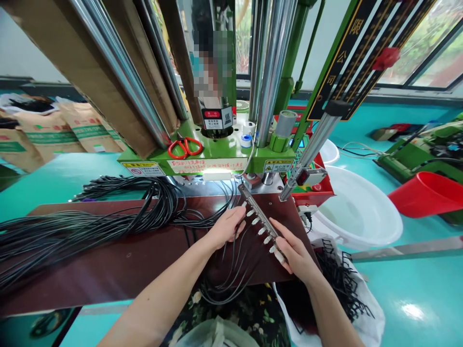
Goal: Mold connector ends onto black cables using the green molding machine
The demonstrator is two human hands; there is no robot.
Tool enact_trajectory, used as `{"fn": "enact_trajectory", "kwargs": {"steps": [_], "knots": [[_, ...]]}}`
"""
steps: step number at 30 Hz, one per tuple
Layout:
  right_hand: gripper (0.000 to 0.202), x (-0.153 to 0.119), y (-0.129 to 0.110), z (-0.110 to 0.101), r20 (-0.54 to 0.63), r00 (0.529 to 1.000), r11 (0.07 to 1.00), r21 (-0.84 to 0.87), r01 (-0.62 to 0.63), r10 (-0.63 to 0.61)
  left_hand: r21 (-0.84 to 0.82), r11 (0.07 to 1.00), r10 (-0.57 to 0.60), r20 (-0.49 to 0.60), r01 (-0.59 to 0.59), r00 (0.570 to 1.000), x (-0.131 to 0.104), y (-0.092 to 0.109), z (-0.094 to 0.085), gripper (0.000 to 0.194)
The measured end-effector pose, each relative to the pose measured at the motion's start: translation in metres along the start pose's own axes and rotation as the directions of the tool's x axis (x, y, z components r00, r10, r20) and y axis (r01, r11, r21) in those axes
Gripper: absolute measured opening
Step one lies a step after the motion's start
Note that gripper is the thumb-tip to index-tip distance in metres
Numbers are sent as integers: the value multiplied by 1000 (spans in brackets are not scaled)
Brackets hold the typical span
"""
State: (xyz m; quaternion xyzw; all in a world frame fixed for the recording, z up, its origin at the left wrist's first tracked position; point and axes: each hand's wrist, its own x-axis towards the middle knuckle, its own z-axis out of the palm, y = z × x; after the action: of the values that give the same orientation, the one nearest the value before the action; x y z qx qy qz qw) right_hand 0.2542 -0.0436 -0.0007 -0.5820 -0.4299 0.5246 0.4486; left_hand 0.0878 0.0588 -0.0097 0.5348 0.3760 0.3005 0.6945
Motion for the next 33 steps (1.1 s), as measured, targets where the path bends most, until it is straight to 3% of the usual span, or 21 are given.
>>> {"fn": "enact_trajectory", "kwargs": {"steps": [4, 13, 21, 33], "knots": [[56, 1, -2, -2, 28, 1000, 1000, -27, 14, -14, 34, 998, -58, 96, 55, 994, -3, 5, -4, 45], [56, 2, 2, -7, 38, 999, 1000, 3, 2, -2, -160, 969, -136, 287, 188, 948, -7, 18, -11, 44], [55, 2, 1, -9, 81, 996, 998, 51, 23, -27, -98, 983, -120, 312, 158, 943, -5, 17, -20, 44], [55, 1, 0, -8, 93, 996, 1000, 6, 8, -9, -88, 990, -80, 294, 110, 953, -6, 16, -17, 43]]}}
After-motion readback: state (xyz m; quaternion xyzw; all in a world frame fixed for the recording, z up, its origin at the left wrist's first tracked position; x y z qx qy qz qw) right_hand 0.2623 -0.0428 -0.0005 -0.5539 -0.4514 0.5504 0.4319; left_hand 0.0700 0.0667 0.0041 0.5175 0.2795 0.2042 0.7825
